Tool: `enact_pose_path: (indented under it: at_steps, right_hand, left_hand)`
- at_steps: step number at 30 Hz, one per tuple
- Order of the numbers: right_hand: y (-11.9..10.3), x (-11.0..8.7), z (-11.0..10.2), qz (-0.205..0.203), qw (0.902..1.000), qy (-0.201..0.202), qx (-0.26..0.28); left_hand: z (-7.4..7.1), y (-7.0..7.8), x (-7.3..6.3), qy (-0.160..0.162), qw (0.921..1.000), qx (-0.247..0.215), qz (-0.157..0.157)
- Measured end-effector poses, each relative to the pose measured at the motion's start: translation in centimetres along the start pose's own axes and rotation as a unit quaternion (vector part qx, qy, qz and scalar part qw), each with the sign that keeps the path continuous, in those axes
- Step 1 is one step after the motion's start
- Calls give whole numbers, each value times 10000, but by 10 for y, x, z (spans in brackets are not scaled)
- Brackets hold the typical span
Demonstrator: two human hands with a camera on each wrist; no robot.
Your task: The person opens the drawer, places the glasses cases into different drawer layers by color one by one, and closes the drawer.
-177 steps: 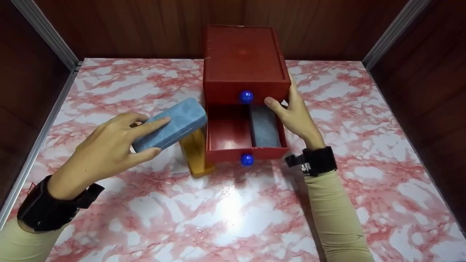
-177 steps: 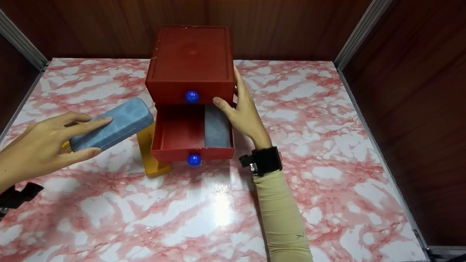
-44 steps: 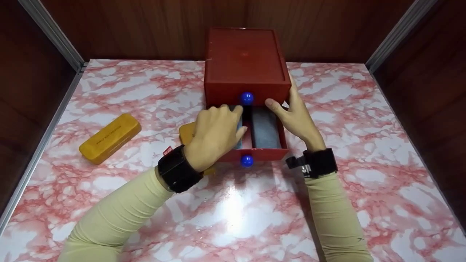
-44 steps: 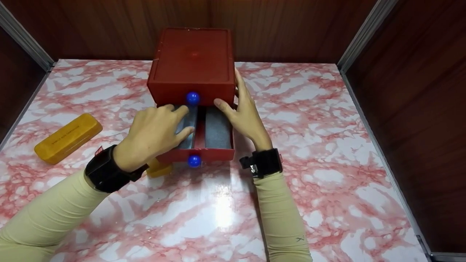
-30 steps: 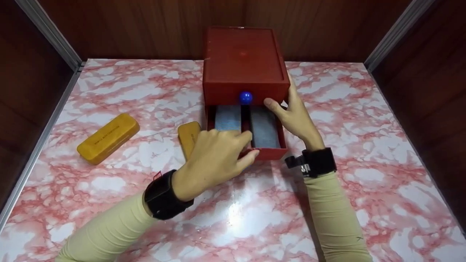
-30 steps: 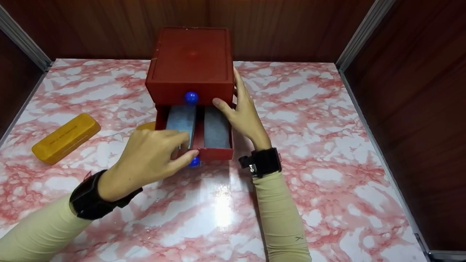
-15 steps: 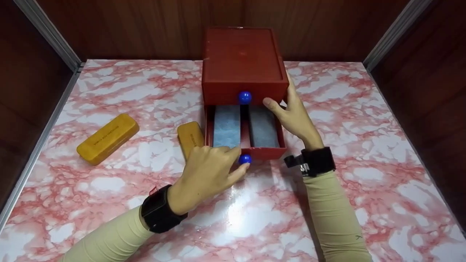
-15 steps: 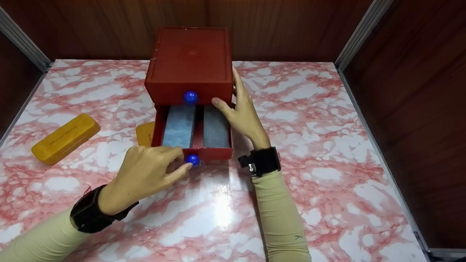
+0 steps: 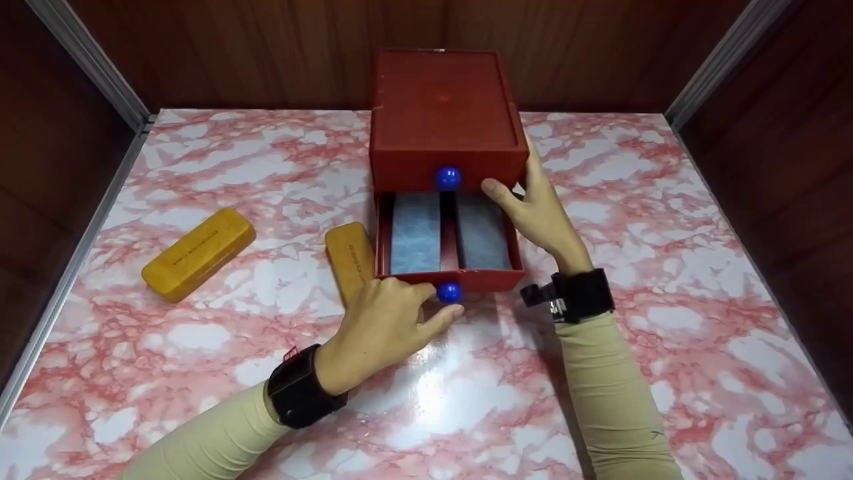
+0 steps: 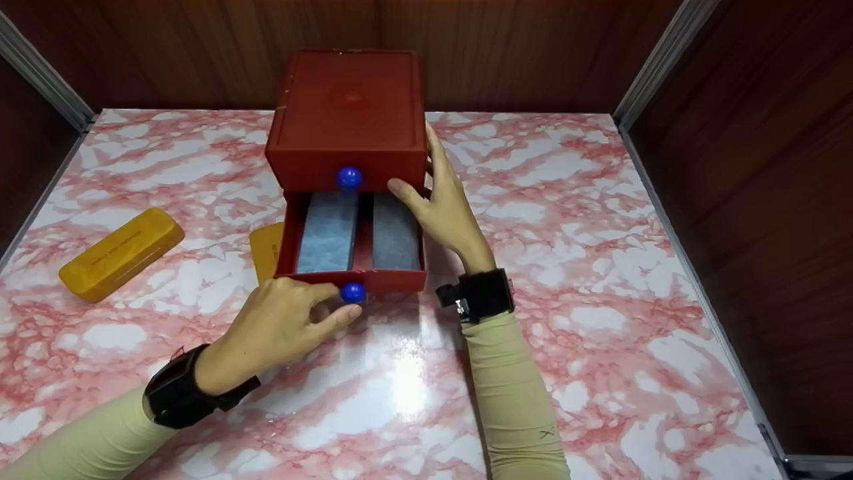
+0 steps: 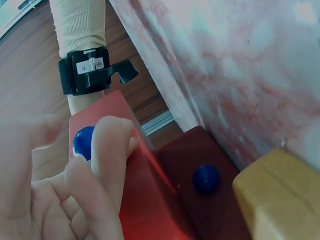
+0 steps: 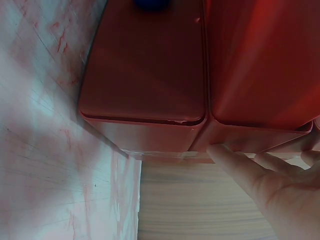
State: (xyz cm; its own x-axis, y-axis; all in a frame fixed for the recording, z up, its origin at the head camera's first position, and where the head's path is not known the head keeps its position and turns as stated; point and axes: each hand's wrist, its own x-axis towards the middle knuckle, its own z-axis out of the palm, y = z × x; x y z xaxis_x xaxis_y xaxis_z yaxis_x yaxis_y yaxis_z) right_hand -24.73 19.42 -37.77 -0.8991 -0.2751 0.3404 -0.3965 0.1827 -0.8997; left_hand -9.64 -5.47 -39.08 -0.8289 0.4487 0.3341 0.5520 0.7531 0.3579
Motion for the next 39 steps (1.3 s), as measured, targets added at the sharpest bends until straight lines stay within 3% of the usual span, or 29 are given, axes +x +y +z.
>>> enact_pose_path:
  at_steps: [5,9,12,18,21,22,26,28,34,38,39]
  right_hand:
    - [0,1,1,-38,10000,-3,-27]
    - [1,1,1,9,10000,0,37]
    - [2,1,1,-75,10000,-14,17]
    - [3,2,0,-186,9998,-23,-102]
    - [3,2,0,-81,10000,-9,-4]
    - [2,1,0,-55,10000,-1,7]
    - [2,0,0,-4,10000,-1,5]
    - [1,0,0,-16,10000,-4,4]
    - [3,1,0,-264,9996,16,-72]
    - [3,1,0,-196,9998,8,-31]
    - [3,1,0,-188,9998,8,-28]
  left_hand:
    - [7,-5,-2,-256,9963,-719,-396]
    - [11,-8,-2,-440,9828,-1656,-682]
    - [14,-10,-3,-669,9658,-2353,-856]
    - [16,-10,-5,-1129,9096,-3722,-1461]
    - [17,-9,-5,-1384,8738,-4309,-1779]
    - [17,-9,-4,-1485,8564,-4560,-1913]
    - [18,-8,-3,-1777,7683,-5617,-2501]
    - [18,-8,-2,-1847,7304,-5990,-2713]
    - [18,-8,0,-1932,6554,-6679,-2950]
    - [19,-8,2,-1884,6111,-7049,-3069]
    - [20,-7,2,-1859,6033,-7113,-3090]
